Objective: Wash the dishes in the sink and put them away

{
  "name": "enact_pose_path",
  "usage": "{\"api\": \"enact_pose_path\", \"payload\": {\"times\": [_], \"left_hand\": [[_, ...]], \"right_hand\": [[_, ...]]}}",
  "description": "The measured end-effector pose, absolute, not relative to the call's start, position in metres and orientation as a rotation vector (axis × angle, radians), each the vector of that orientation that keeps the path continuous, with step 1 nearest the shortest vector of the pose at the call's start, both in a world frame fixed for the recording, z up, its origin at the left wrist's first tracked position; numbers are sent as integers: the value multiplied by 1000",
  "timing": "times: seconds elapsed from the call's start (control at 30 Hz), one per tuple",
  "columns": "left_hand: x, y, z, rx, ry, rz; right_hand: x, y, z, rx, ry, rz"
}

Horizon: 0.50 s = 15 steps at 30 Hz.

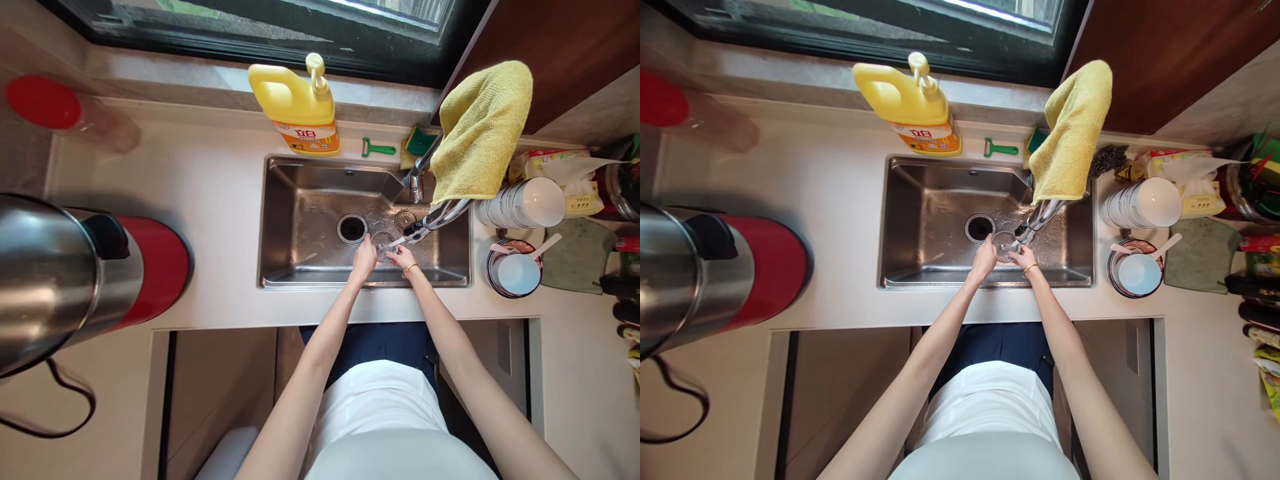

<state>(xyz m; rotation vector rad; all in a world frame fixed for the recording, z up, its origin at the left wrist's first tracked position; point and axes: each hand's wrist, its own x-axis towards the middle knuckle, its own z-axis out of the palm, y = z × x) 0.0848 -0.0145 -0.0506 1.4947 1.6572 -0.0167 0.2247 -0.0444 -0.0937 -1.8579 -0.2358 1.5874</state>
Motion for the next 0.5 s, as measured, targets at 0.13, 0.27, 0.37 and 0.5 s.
{"api": "enact_pose_path", "payload": {"times": [0.13,0.27,0.37,0.5], "left_hand": [[85,-16,-54,1507,1647,14],[88,-19,-61,1502,1689,165],[93,-18,-68,1473,1694,367],[102,-15,-73,1370,1678,459]], "right_hand": [[229,-45,-94,-1917,-258,1434],[231,-41,-93,-1955,-345,1301],[231,-38,-90,-1960,-396,1388],[234,-36,-87,-2071,-464,1234]]}}
